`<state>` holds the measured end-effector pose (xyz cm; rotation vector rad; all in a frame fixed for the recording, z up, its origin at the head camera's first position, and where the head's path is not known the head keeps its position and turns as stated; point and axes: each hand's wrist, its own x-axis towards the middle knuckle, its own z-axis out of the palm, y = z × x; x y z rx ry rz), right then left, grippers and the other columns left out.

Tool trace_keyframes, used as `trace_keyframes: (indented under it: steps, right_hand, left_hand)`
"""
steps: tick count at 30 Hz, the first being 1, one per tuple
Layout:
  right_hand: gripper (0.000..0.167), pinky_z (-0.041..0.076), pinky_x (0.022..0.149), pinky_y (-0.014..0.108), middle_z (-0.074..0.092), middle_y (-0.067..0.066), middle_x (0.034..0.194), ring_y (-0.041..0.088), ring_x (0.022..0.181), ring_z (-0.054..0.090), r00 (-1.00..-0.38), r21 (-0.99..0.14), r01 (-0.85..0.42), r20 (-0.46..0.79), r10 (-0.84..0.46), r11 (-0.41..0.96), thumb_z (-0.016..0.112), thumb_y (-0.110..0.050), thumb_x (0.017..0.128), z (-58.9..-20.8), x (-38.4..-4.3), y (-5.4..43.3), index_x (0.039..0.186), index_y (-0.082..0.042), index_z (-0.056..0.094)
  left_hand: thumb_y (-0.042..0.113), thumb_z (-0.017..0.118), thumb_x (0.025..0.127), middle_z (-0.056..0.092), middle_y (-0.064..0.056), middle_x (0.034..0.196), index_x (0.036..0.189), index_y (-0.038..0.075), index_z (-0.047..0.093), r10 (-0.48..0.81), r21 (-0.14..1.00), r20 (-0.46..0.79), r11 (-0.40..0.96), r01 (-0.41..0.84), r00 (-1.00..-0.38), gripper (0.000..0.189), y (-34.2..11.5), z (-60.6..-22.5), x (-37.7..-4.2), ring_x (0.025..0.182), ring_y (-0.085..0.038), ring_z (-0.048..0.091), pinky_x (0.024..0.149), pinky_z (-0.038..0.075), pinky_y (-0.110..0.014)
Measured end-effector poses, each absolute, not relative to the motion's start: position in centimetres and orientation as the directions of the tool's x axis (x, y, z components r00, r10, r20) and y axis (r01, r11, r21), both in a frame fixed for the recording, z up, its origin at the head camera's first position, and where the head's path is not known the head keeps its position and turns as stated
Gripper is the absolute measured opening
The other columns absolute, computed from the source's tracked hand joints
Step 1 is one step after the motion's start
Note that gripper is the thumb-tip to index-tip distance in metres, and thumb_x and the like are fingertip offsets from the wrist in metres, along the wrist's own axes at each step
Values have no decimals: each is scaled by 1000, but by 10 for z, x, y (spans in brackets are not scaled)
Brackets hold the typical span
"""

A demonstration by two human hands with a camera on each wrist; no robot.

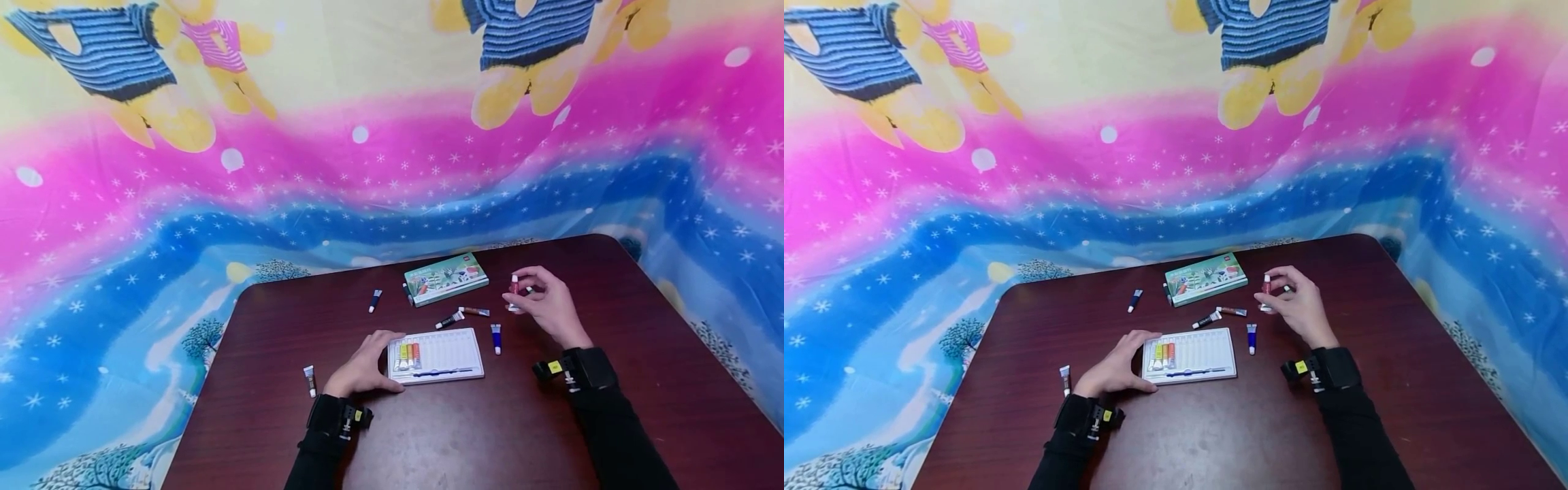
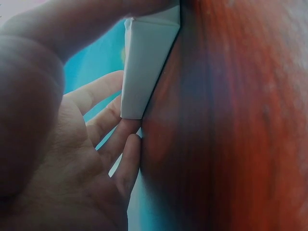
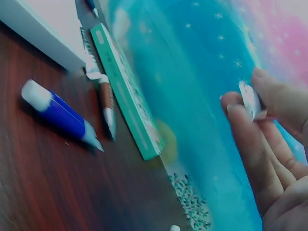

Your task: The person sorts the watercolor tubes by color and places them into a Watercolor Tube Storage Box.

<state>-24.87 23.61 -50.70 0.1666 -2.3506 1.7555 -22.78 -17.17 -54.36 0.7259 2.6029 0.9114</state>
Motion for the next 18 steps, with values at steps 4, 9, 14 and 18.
trace_keyframes:
  steps: [4, 9, 14, 18]
  right_hand:
    - [43, 62, 67, 28, 67, 15, 95, 27, 73, 75, -975, -931, -209, 223, 16, 299, 78, -14, 93, -511, -249, 225, 130, -7, 58]
    - [38, 58, 71, 23, 71, 12, 92, 19, 79, 72, -968, -900, -236, 249, -12, 367, 80, -18, 93, -517, -247, 201, 124, -7, 62]
    - [35, 58, 71, 27, 75, 9, 91, 16, 80, 70, -965, -892, -259, 254, -63, 370, 82, -16, 91, -520, -244, 171, 120, -10, 64]
    - [33, 60, 67, 30, 75, 9, 90, 17, 75, 71, -971, -916, -230, 195, -136, 327, 82, -10, 89, -524, -238, 140, 117, -8, 64]
  left_hand:
    - [40, 95, 73, 45, -2, 153, 157, 25, 42, 549, 645, -100, 671, 366, -830, 100, -171, -544, -228, 137, -24, 41, 111, 43, -53]
    - [39, 95, 73, 45, -2, 153, 157, 25, 43, 548, 645, -102, 672, 364, -830, 100, -172, -544, -227, 137, -24, 40, 110, 43, -53]
    - [38, 96, 73, 45, -2, 154, 157, 26, 42, 545, 647, -99, 671, 362, -833, 101, -173, -544, -227, 138, -24, 40, 111, 43, -53]
    - [39, 96, 72, 44, -2, 154, 157, 26, 42, 545, 644, -100, 673, 363, -833, 101, -172, -544, -228, 139, -24, 40, 111, 43, -53]
